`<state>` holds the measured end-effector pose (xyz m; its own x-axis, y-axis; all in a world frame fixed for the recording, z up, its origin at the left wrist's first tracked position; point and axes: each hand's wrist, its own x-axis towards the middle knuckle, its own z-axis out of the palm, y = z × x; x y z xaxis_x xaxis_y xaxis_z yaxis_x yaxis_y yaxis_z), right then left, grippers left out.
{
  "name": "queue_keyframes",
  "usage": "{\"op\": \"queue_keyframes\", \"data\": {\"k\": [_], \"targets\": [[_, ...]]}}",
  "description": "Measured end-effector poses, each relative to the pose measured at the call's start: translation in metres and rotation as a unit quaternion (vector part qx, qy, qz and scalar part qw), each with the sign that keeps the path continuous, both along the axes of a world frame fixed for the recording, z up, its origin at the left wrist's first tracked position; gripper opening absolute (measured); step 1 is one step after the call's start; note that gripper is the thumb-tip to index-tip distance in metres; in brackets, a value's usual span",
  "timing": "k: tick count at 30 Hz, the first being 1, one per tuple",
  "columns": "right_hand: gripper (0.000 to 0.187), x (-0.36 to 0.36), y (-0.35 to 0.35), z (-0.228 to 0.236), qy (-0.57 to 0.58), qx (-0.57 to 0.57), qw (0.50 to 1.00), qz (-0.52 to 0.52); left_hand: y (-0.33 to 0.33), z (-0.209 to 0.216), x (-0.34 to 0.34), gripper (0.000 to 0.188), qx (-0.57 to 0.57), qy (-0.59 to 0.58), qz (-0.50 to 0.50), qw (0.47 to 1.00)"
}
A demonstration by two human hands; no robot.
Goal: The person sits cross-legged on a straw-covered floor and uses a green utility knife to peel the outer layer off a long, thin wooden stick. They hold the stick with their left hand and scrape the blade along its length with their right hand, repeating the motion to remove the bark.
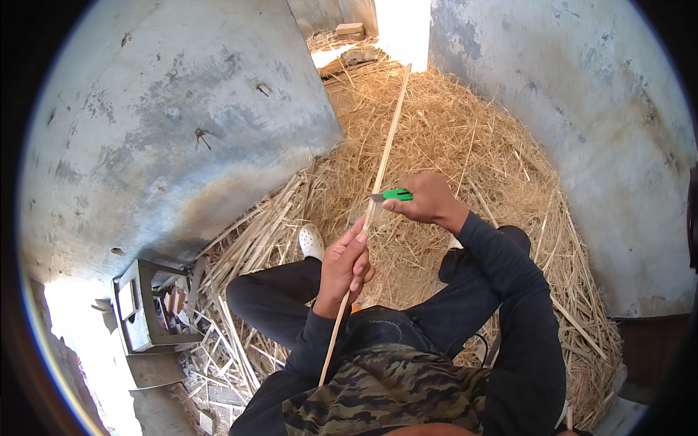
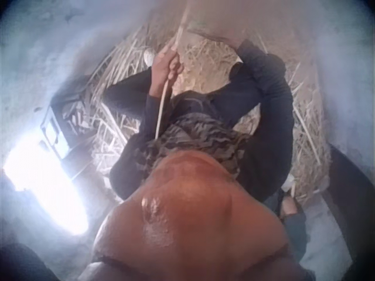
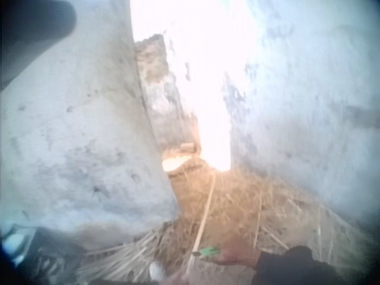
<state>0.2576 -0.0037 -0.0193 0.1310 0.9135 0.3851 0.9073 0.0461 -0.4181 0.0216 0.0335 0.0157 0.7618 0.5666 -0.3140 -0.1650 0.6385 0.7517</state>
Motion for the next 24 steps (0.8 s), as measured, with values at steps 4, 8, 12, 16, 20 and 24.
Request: {"op": "queue_keyframes", "data": {"k": [4,8,12,16,20,24], "targets": [[0.066,0.017,0.012,-0.009,-0.007,-0.067,0.994,-0.082,-0.007,0.006,-0.007,0.044,0.0,0.009,-0.017,1.0],[0.068,-0.002,0.01,0.008,0.061,-0.007,0.998,-0.029,-0.008,0.006,-0.011,0.045,0.014,-0.005,-0.007,1.0],[0.068,-0.015,0.01,-0.006,0.006,0.035,0.999,0.021,-0.008,0.002,-0.014,0.046,0.076,0.025,0.003,0.997],[0.07,0.01,0.027,-0.009,-0.025,0.055,0.997,-0.042,-0.009,0.001,-0.013,0.046,0.117,0.049,0.007,0.992],[0.07,0.0,0.024,-0.005,0.009,0.048,0.998,-0.047,-0.008,0.006,-0.014,0.045,0.166,0.082,0.01,0.983],[0.07,-0.021,0.013,-0.003,0.01,0.032,0.999,0.005,-0.004,0.002,-0.02,0.045,0.154,0.076,0.013,0.985]]}}
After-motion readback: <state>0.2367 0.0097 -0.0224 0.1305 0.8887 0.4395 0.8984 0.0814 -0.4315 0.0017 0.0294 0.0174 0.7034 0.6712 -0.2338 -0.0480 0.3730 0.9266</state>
